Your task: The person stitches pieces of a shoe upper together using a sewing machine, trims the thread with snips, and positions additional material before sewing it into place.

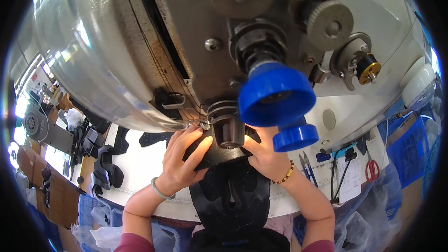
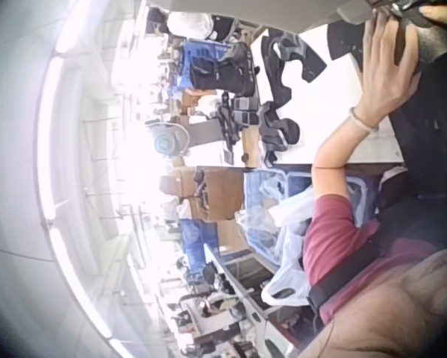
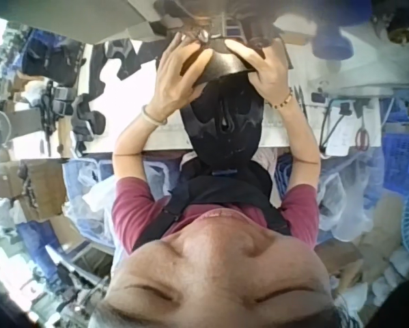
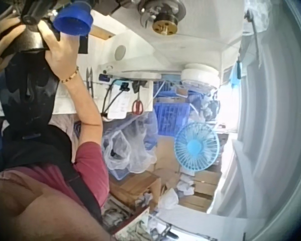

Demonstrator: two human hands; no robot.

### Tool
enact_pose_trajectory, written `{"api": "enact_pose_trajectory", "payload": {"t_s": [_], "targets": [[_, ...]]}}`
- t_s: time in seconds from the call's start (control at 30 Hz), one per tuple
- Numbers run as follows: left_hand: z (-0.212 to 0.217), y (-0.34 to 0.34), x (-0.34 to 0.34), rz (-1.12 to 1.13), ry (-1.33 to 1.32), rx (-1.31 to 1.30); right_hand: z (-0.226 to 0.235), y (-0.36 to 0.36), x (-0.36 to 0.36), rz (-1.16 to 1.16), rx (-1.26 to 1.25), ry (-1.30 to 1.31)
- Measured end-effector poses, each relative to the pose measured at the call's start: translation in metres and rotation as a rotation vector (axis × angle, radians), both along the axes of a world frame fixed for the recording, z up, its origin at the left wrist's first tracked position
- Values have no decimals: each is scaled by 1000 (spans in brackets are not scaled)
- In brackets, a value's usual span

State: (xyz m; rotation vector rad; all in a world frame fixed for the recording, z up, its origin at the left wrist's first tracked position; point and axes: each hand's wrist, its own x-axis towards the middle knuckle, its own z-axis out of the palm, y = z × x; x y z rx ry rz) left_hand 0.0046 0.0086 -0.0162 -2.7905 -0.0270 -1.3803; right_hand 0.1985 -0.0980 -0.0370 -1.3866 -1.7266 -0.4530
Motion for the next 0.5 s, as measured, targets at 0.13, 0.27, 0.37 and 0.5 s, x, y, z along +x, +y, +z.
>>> {"api": "enact_pose_trajectory", "payload": {"t_s": [0.13,0.27,0.37,0.5], "targets": [[-5,1,-3,14,23,-3,-2,1,1,-4,36,36],[0,-4,-7,112,48,57,-4,3,2,61,52,96],[6,-14,-9,243,61,136,1,1,7,88,25,89],[11,-23,-7,259,63,150,10,2,7,125,36,59]]}}
